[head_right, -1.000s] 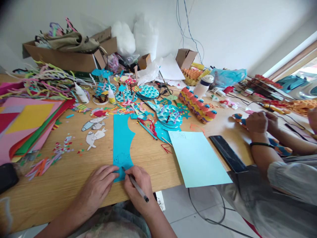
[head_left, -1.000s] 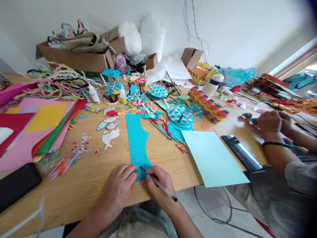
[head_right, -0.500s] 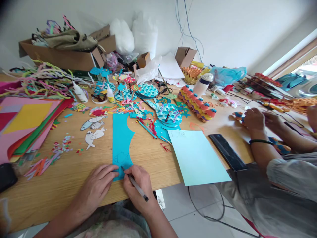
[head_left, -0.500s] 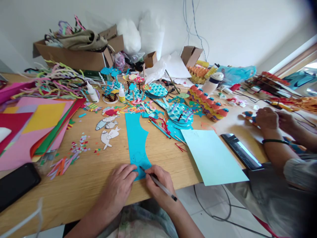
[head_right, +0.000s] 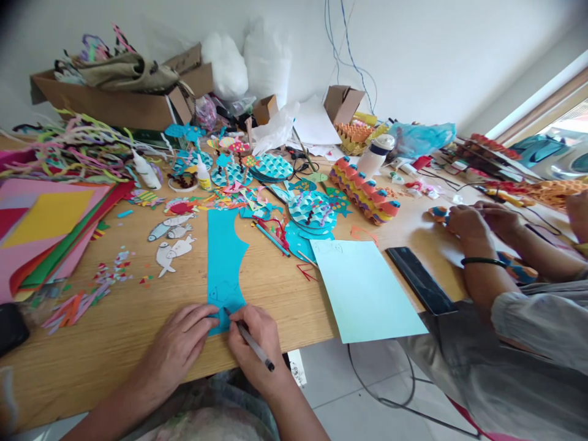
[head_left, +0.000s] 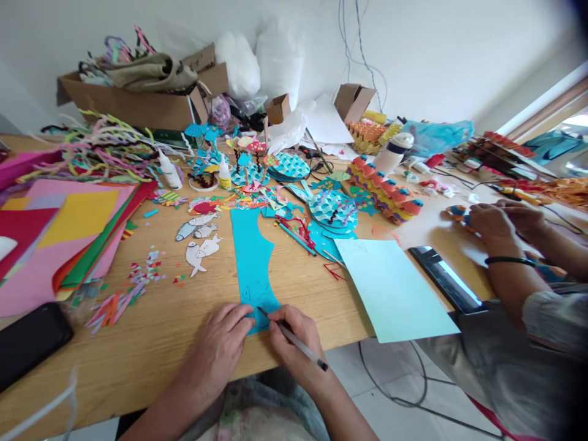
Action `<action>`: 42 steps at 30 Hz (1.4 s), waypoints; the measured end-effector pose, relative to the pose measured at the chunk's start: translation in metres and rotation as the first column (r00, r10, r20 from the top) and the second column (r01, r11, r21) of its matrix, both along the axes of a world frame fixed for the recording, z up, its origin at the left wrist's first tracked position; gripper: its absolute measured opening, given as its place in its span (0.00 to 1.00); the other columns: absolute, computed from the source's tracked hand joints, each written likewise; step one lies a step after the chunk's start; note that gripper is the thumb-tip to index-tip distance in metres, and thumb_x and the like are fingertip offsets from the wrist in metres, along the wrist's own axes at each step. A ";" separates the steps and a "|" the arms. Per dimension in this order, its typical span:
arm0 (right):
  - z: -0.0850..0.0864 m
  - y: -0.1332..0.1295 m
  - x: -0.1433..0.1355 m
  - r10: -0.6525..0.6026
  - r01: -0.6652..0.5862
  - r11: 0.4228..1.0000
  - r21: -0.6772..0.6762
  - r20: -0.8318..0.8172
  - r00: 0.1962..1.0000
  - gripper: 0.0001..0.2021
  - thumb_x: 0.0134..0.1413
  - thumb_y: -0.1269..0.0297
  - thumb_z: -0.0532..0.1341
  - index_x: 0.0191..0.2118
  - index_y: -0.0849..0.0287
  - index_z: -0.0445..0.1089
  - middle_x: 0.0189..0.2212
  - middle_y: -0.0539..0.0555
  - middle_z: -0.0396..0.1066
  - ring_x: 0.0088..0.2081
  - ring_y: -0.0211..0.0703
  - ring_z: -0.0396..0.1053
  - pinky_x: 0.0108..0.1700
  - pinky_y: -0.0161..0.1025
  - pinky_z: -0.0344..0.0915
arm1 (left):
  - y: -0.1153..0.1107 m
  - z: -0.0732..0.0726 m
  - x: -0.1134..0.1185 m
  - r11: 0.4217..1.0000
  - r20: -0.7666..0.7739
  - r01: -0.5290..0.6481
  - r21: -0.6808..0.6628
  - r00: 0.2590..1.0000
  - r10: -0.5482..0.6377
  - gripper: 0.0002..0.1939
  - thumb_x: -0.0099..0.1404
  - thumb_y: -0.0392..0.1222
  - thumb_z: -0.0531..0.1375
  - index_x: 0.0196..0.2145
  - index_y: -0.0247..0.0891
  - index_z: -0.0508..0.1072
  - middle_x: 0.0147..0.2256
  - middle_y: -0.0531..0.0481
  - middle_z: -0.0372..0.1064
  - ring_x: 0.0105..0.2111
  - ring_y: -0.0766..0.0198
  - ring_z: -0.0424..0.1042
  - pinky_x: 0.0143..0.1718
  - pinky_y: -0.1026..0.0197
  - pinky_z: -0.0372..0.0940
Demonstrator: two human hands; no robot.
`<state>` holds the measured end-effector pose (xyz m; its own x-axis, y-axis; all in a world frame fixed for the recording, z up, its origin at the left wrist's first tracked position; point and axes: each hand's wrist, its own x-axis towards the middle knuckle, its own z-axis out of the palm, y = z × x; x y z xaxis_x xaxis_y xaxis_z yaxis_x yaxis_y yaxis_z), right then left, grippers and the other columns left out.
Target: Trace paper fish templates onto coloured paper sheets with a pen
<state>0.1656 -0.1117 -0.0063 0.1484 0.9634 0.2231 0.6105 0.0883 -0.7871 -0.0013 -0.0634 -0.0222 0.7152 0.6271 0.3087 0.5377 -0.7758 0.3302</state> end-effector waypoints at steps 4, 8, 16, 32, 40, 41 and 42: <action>0.000 0.000 0.001 0.015 -0.014 1.000 0.015 -0.011 1.000 0.07 0.46 0.73 0.54 0.27 0.56 0.67 0.23 0.49 0.71 0.26 0.37 0.68 0.31 0.33 0.63 | 0.001 0.001 0.000 1.000 0.006 0.010 0.011 1.000 -0.010 0.17 0.58 0.25 0.48 0.38 0.39 0.70 0.43 0.50 0.69 0.43 0.59 0.65 0.43 0.55 0.64; -0.003 -0.002 0.000 -0.015 0.015 1.000 -0.004 -0.017 1.000 0.06 0.47 0.73 0.54 0.28 0.57 0.66 0.23 0.49 0.70 0.26 0.37 0.68 0.31 0.32 0.63 | 0.001 0.001 0.000 1.000 0.013 0.011 0.010 1.000 -0.011 0.17 0.58 0.25 0.47 0.38 0.39 0.70 0.43 0.50 0.69 0.43 0.59 0.64 0.43 0.55 0.65; 0.000 0.000 -0.001 -0.038 0.038 0.999 -0.006 0.007 0.999 0.06 0.47 0.72 0.54 0.27 0.57 0.66 0.22 0.49 0.70 0.25 0.37 0.68 0.29 0.32 0.63 | 0.000 0.001 0.000 1.000 0.026 0.011 0.001 1.000 -0.011 0.17 0.58 0.25 0.47 0.38 0.39 0.70 0.43 0.49 0.68 0.43 0.59 0.64 0.44 0.54 0.64; 0.000 0.000 0.000 -0.017 0.018 0.999 0.047 -0.011 1.000 0.06 0.46 0.73 0.54 0.26 0.57 0.66 0.21 0.48 0.69 0.24 0.37 0.67 0.29 0.31 0.63 | -0.001 -0.001 0.000 0.999 0.036 -0.001 -0.032 0.999 0.002 0.17 0.59 0.25 0.48 0.39 0.39 0.69 0.43 0.49 0.68 0.44 0.58 0.63 0.44 0.53 0.64; -0.001 0.000 -0.001 -0.035 0.035 0.999 0.029 -0.009 0.999 0.06 0.47 0.73 0.54 0.27 0.58 0.66 0.21 0.49 0.69 0.25 0.37 0.67 0.28 0.31 0.63 | -0.001 -0.001 -0.001 1.000 0.039 0.000 -0.016 0.999 0.001 0.16 0.59 0.25 0.48 0.38 0.39 0.69 0.44 0.50 0.68 0.44 0.58 0.63 0.44 0.53 0.63; -0.001 0.000 -0.001 -0.038 0.038 0.999 0.026 -0.008 0.999 0.06 0.47 0.73 0.54 0.27 0.58 0.66 0.21 0.49 0.69 0.25 0.37 0.67 0.28 0.31 0.63 | 0.000 -0.001 -0.001 1.000 0.041 0.003 -0.013 0.999 -0.002 0.16 0.59 0.25 0.48 0.38 0.39 0.69 0.44 0.50 0.68 0.44 0.58 0.63 0.44 0.53 0.63; -0.001 0.000 -0.001 -0.040 0.040 0.999 0.025 -0.006 0.999 0.06 0.47 0.73 0.54 0.27 0.58 0.66 0.21 0.49 0.69 0.25 0.37 0.67 0.28 0.31 0.62 | 0.000 -0.001 -0.001 1.000 0.040 0.006 -0.010 0.999 -0.005 0.16 0.59 0.25 0.48 0.38 0.39 0.69 0.44 0.50 0.68 0.44 0.58 0.63 0.44 0.54 0.64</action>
